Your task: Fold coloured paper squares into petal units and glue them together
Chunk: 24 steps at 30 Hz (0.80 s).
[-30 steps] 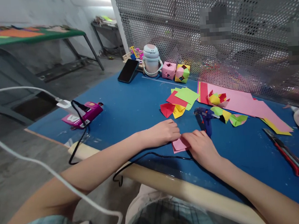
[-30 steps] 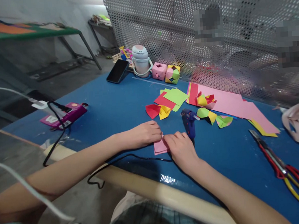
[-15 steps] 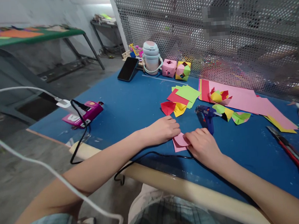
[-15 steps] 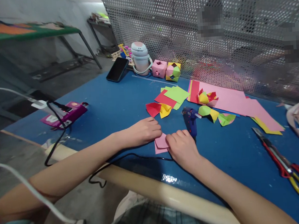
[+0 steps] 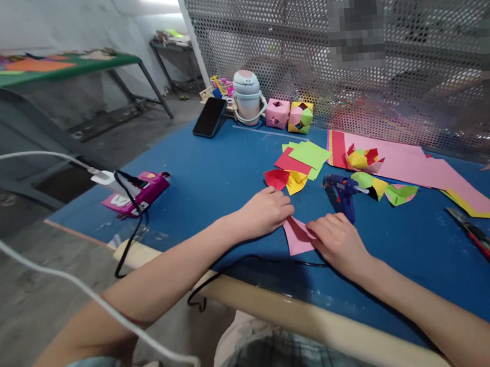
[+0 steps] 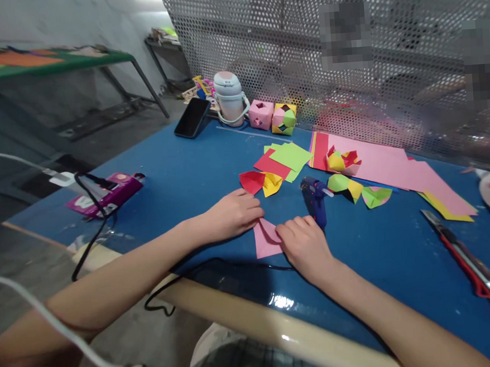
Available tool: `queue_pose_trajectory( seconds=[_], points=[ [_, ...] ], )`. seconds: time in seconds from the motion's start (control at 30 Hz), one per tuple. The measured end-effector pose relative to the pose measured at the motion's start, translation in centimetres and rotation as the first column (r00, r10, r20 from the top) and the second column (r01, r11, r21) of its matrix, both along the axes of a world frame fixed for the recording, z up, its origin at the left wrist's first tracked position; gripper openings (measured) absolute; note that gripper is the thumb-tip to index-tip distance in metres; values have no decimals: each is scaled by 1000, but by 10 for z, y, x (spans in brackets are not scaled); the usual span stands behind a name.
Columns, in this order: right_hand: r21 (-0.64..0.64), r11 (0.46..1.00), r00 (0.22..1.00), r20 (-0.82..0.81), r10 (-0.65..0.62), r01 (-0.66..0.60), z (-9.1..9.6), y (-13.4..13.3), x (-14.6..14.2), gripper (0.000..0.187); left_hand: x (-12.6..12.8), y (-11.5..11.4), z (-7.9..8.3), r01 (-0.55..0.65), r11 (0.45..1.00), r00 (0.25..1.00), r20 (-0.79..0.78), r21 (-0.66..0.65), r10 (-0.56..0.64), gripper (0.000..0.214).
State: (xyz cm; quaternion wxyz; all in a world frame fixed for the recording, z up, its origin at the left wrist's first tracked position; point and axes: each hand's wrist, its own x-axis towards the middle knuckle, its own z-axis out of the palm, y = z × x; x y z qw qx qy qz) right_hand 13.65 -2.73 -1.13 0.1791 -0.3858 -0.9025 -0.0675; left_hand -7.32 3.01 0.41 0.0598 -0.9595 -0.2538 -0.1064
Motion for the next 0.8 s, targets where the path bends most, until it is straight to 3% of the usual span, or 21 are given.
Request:
queue_pose_trajectory(
  seconds=[0.13, 0.2, 0.27, 0.33, 0.4, 0.47, 0.5, 0.6, 0.8],
  points=[
    [-147, 989, 970, -237, -56, 21, 0, 2, 1, 18, 2, 0, 3, -109, 959, 952, 251, -261, 177, 13],
    [-236, 971, 916, -379, -132, 42, 2, 1, -1, 16, 7, -1, 5, -123, 873, 809, 462, -471, 363, 15],
    [-308, 947, 846, -477, -239, 94, 7, 0, -3, 16, 12, -3, 8, -21, 721, 553, 593, -693, 586, 30],
    [-367, 917, 780, -524, -342, 156, 11, -1, -6, 21, 17, -8, 11, 186, 527, 341, 558, -829, 757, 39],
    [-437, 881, 721, -549, -422, 182, 14, -2, -8, 21, 22, -14, 15, 382, 341, 305, 465, -859, 831, 37],
    [-519, 841, 669, -572, -474, 153, 15, -3, -10, 20, 26, -22, 18, 482, 224, 377, 431, -847, 820, 34],
    [-555, 822, 647, -582, -492, 127, 16, -3, -11, 21, 28, -26, 19, 484, 207, 407, 428, -850, 807, 33],
    [-623, 780, 583, -612, -535, 62, 17, -3, -13, 25, 33, -35, 21, 395, 244, 446, 417, -886, 792, 30],
    [-696, 718, 463, -635, -618, 4, 17, 0, -14, 31, 34, -38, 23, 315, 271, 430, 392, -909, 813, 33]
  ],
)
